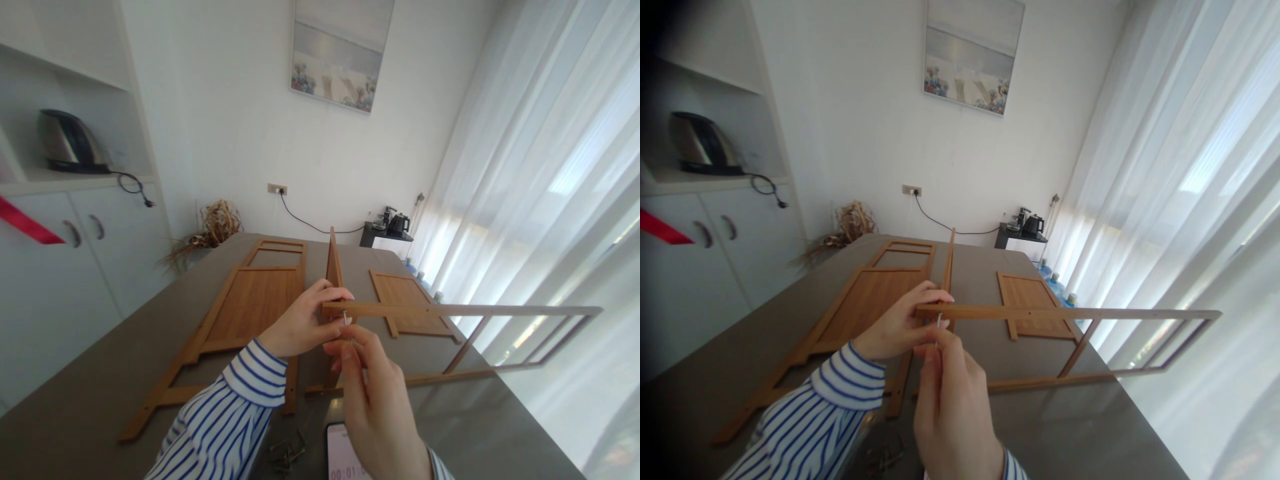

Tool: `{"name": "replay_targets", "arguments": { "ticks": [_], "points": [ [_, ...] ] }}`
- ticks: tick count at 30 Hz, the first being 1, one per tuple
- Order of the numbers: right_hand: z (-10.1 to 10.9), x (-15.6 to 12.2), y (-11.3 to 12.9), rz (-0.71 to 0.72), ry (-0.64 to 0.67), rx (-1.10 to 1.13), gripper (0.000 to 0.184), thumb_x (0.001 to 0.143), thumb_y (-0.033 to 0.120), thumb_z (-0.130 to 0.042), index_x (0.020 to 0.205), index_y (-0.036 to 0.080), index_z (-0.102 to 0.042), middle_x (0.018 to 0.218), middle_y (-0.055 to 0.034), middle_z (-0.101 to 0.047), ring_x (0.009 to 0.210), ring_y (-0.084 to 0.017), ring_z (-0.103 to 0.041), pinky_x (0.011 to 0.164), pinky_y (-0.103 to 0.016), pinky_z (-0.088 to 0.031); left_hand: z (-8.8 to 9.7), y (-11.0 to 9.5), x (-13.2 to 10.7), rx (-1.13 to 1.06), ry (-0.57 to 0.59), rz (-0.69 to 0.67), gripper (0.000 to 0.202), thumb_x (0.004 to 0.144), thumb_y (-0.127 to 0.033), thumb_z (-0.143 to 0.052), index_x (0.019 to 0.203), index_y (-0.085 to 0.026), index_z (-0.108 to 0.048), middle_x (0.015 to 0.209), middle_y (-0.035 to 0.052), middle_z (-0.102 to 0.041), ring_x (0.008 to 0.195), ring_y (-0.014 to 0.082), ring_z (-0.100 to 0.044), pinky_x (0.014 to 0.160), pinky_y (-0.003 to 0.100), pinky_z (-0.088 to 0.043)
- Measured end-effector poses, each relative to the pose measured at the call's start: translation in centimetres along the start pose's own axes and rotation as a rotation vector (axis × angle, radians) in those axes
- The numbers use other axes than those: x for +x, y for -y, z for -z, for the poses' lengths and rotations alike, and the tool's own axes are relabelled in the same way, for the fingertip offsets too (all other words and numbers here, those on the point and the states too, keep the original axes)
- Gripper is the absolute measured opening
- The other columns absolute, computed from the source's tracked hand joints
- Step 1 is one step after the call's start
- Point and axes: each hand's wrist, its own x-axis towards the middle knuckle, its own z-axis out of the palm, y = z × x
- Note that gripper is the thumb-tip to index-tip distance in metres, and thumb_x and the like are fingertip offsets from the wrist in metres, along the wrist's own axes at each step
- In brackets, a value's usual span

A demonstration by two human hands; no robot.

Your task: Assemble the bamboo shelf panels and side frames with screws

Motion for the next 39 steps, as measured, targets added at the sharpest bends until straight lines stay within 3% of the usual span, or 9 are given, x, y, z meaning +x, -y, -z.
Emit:
{"name": "replay_targets", "arguments": {
  "ticks": [5, 11, 14, 18, 23, 26, 29, 34, 39],
  "points": [
    [-0.6, 0.0, 0.5, -0.22, 0.01, 0.252, 0.02, 0.097, 0.028, -0.034, 0.107, 0.021, -0.05, 0.087, -0.004, -0.068, 0.068, -0.012, -0.064, 0.061, -0.022, -0.051, 0.1, 0.4, 0.0, -0.024, 0.023, -0.01, 0.031, 0.08, -0.031, -0.063, 0.109, -0.023, -0.057, 0.096, 0.0018, -0.049, 0.085, 0.0145, -0.052, 0.082, 0.029, -0.045],
    [0.7, 0.4, -0.1, 0.135, 0.019, -0.245, 0.022, 0.093, 0.021, -0.04, 0.104, 0.019, -0.058, 0.085, -0.0071, -0.063, 0.079, -0.018, -0.062, 0.07, -0.03, -0.049, -0.1, -0.1, 0.0, -0.025, 0.011, 0.018, 0.027, 0.082, -0.032, -0.058, 0.108, -0.023, -0.057, 0.095, 0.002, -0.049, 0.086, 0.0146, -0.051, 0.083, 0.03, -0.045],
    [1.1, 0.5, -0.2, 0.207, 0.027, -0.346, 0.023, 0.092, 0.019, -0.04, 0.105, 0.017, -0.06, 0.079, -0.0072, -0.062, 0.074, -0.019, -0.061, 0.066, -0.031, -0.049, -0.1, -0.3, 0.1, -0.02, 0.014, 0.026, 0.028, 0.082, -0.032, -0.058, 0.108, -0.023, -0.057, 0.096, 0.0021, -0.049, 0.087, 0.0145, -0.051, 0.084, 0.03, -0.045],
    [0.8, 0.5, 0.4, 0.043, 0.003, -0.125, 0.02, 0.092, 0.021, -0.042, 0.1, 0.018, -0.061, 0.077, -0.0039, -0.065, 0.069, -0.015, -0.063, 0.061, -0.024, -0.05, 0.0, -0.4, 0.1, -0.013, 0.014, 0.026, 0.027, 0.082, -0.034, -0.058, 0.107, -0.023, -0.057, 0.095, 0.002, -0.049, 0.087, 0.0149, -0.052, 0.084, 0.03, -0.045],
    [-0.3, 0.7, 1.0, -0.312, -0.016, 0.452, 0.024, 0.09, 0.036, -0.05, 0.097, 0.015, -0.06, 0.07, -0.0041, -0.067, 0.054, -0.012, -0.062, 0.049, -0.022, -0.051, 0.0, -0.2, 0.0, -0.03, 0.018, 0.018, 0.032, 0.08, -0.039, -0.061, 0.108, -0.023, -0.057, 0.096, 0.0024, -0.05, 0.086, 0.0153, -0.052, 0.082, 0.031, -0.046],
    [-0.5, 0.9, 0.7, -0.361, 0.011, 0.574, 0.026, 0.088, 0.038, -0.053, 0.097, 0.014, -0.061, 0.074, -0.0058, -0.069, 0.057, -0.014, -0.064, 0.053, -0.026, -0.055, 0.0, -0.1, 0.0, -0.035, 0.011, 0.015, 0.035, 0.079, -0.042, -0.062, 0.108, -0.022, -0.058, 0.096, 0.003, -0.051, 0.085, 0.0156, -0.052, 0.082, 0.03, -0.046],
    [0.3, 0.9, 0.3, -0.256, 0.071, 0.383, 0.023, 0.09, 0.033, -0.052, 0.101, 0.017, -0.064, 0.082, -0.0056, -0.069, 0.067, -0.015, -0.066, 0.061, -0.027, -0.055, 0.0, -0.2, 0.0, -0.033, 0.014, 0.024, 0.031, 0.082, -0.039, -0.059, 0.109, -0.022, -0.058, 0.095, 0.0028, -0.05, 0.085, 0.0149, -0.052, 0.081, 0.029, -0.046],
    [1.7, 0.8, -0.1, 0.165, 0.1, -0.232, 0.025, 0.091, 0.023, -0.051, 0.114, 0.02, -0.061, 0.096, -0.009, -0.064, 0.089, -0.02, -0.06, 0.077, -0.034, -0.052, 0.0, -0.6, 0.1, -0.021, 0.017, 0.022, 0.027, 0.083, -0.034, -0.058, 0.107, -0.023, -0.058, 0.094, 0.0017, -0.049, 0.085, 0.0143, -0.052, 0.081, 0.029, -0.045],
    [1.6, 1.0, -0.3, 0.481, 0.052, -0.652, 0.028, 0.091, 0.019, -0.049, 0.117, 0.011, -0.057, 0.082, -0.0098, -0.061, 0.073, -0.02, -0.055, 0.067, -0.036, -0.05, -0.1, -0.4, 0.1, -0.039, -0.005, 0.011, 0.027, 0.082, -0.031, -0.058, 0.107, -0.023, -0.057, 0.094, 0.0017, -0.049, 0.085, 0.0143, -0.052, 0.082, 0.029, -0.046]
  ]
}}
